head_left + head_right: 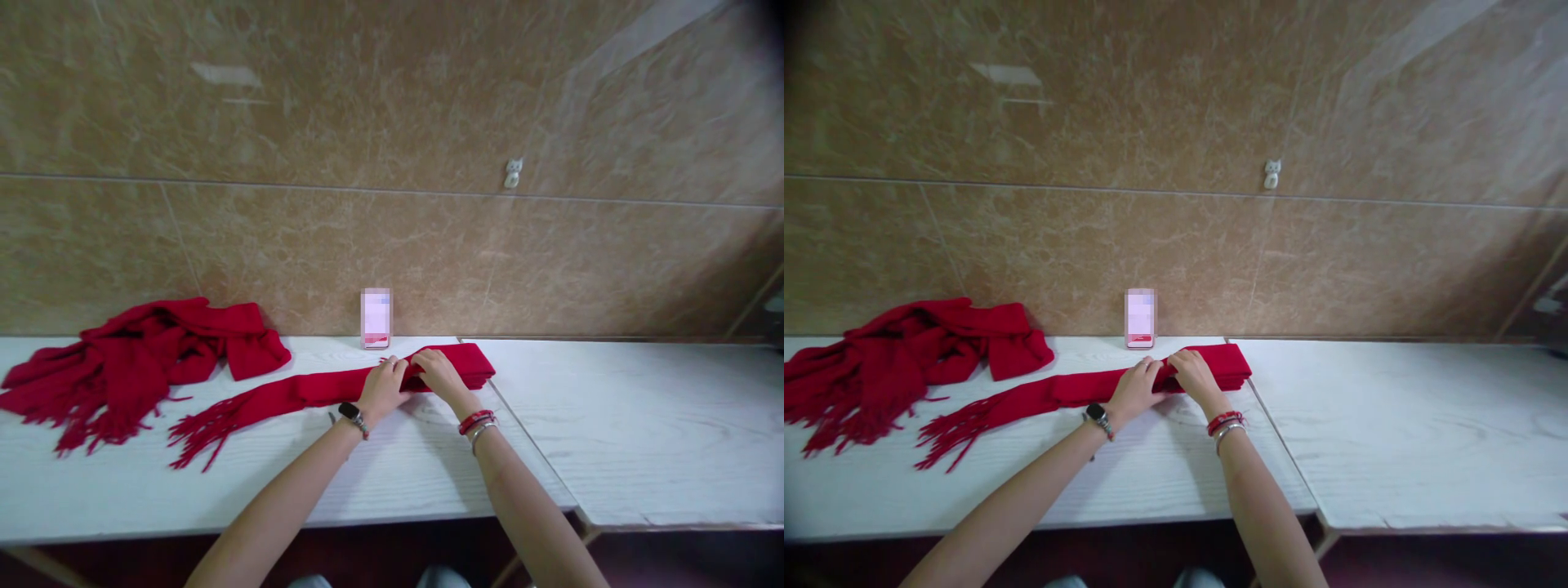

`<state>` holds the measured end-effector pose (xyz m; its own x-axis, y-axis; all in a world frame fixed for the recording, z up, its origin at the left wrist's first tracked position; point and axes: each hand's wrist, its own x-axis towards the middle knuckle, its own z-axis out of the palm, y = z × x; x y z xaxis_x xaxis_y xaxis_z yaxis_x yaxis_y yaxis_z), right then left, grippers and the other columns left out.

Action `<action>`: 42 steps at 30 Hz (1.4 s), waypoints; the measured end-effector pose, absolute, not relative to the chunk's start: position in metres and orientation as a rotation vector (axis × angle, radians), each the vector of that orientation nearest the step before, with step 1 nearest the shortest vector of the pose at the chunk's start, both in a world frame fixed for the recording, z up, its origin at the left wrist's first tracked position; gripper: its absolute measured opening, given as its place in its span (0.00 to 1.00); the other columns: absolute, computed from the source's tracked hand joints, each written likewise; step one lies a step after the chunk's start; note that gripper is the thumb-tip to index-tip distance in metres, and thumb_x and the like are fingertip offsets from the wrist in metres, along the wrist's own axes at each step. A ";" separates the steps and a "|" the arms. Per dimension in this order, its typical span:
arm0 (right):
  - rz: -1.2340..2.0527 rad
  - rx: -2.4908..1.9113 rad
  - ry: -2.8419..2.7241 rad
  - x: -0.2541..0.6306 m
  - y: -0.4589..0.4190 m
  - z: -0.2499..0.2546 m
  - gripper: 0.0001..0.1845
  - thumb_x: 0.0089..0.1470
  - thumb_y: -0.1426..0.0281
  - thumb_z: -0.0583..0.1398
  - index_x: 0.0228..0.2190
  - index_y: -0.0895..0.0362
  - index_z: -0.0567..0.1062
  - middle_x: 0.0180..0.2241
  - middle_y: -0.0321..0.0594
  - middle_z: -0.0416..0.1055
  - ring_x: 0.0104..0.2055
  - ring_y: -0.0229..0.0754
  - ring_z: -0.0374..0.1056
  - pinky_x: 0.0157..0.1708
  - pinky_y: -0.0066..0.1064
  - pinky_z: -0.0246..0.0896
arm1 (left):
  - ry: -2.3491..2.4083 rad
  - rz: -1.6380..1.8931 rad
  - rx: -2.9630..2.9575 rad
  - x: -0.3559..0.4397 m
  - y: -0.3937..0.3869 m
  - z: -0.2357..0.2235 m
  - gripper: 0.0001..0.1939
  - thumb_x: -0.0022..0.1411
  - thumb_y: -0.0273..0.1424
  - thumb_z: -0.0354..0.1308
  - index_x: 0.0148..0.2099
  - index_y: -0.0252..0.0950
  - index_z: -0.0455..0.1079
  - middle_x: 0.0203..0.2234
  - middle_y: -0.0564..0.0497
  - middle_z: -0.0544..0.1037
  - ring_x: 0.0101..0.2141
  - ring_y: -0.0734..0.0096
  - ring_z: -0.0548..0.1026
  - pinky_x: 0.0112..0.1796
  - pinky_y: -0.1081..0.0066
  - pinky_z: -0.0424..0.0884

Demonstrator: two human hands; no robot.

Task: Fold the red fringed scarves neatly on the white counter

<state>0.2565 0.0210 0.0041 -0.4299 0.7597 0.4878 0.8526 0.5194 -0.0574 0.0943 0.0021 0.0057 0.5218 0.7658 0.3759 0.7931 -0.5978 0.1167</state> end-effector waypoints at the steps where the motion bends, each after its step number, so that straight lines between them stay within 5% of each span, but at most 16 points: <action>1: -0.275 -1.314 -2.303 0.258 0.023 0.003 0.10 0.49 0.81 0.54 0.31 0.59 0.72 0.32 0.42 0.70 0.38 0.41 0.62 0.40 0.31 0.53 | -1.407 -0.592 -2.658 0.099 0.004 0.006 0.18 0.57 0.34 0.56 0.48 0.34 0.59 0.42 0.44 0.68 0.43 0.61 0.69 0.41 0.67 0.66; 5: -0.297 -1.246 -2.313 0.261 0.033 -0.003 0.06 0.51 0.77 0.56 0.27 0.59 0.72 0.31 0.41 0.70 0.38 0.42 0.62 0.40 0.32 0.53 | -1.519 -0.584 -2.581 0.101 0.011 0.004 0.13 0.61 0.25 0.48 0.49 0.35 0.58 0.38 0.47 0.73 0.39 0.67 0.72 0.37 0.72 0.67; 16: -0.381 -1.205 -2.303 0.263 0.036 -0.004 0.08 0.54 0.72 0.56 0.25 0.59 0.74 0.34 0.42 0.68 0.38 0.42 0.62 0.38 0.33 0.55 | -1.339 -0.615 -2.684 0.079 0.031 -0.004 0.11 0.67 0.29 0.41 0.49 0.37 0.59 0.36 0.49 0.74 0.35 0.69 0.74 0.34 0.74 0.67; 22: -0.349 -1.201 -2.258 0.262 0.031 -0.001 0.10 0.54 0.71 0.57 0.23 0.58 0.74 0.32 0.41 0.68 0.36 0.41 0.62 0.36 0.32 0.54 | -1.212 -0.740 -2.744 0.077 0.026 -0.004 0.11 0.62 0.21 0.43 0.41 0.35 0.65 0.37 0.49 0.73 0.38 0.71 0.71 0.40 0.74 0.66; 25: -0.326 -1.179 -2.252 0.263 0.030 0.001 0.09 0.54 0.71 0.57 0.24 0.57 0.75 0.30 0.40 0.69 0.35 0.41 0.61 0.36 0.33 0.53 | -1.257 -0.843 -2.719 0.078 0.022 -0.002 0.07 0.61 0.27 0.48 0.41 0.35 0.64 0.35 0.50 0.73 0.36 0.70 0.72 0.39 0.72 0.66; 30: -0.241 -1.148 -2.199 0.264 0.034 -0.002 0.05 0.53 0.71 0.57 0.31 0.57 0.73 0.30 0.40 0.70 0.36 0.41 0.62 0.37 0.33 0.53 | -1.315 -0.784 -2.702 0.080 0.021 -0.001 0.14 0.57 0.38 0.56 0.43 0.36 0.64 0.36 0.49 0.73 0.37 0.67 0.72 0.36 0.72 0.67; 35: -0.304 -1.210 -2.197 0.264 0.039 -0.006 0.05 0.53 0.71 0.57 0.27 0.57 0.71 0.28 0.40 0.70 0.35 0.42 0.62 0.37 0.33 0.53 | -1.393 -0.718 -2.653 0.081 0.024 -0.003 0.07 0.61 0.31 0.52 0.43 0.38 0.64 0.36 0.50 0.74 0.37 0.69 0.73 0.36 0.74 0.66; 42: -0.359 -1.269 -2.232 0.263 0.034 0.000 0.06 0.54 0.69 0.57 0.28 0.58 0.71 0.29 0.40 0.70 0.36 0.43 0.62 0.37 0.33 0.53 | -1.390 -0.708 -2.607 0.081 0.027 -0.004 0.10 0.65 0.29 0.46 0.47 0.38 0.63 0.36 0.50 0.75 0.37 0.70 0.73 0.36 0.74 0.67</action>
<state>0.2629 0.0340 -0.0005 -0.4088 0.7085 0.5752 0.8532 0.5205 -0.0347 0.0807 0.0267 -0.0044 0.4740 0.7592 0.4460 0.8073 -0.5770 0.1241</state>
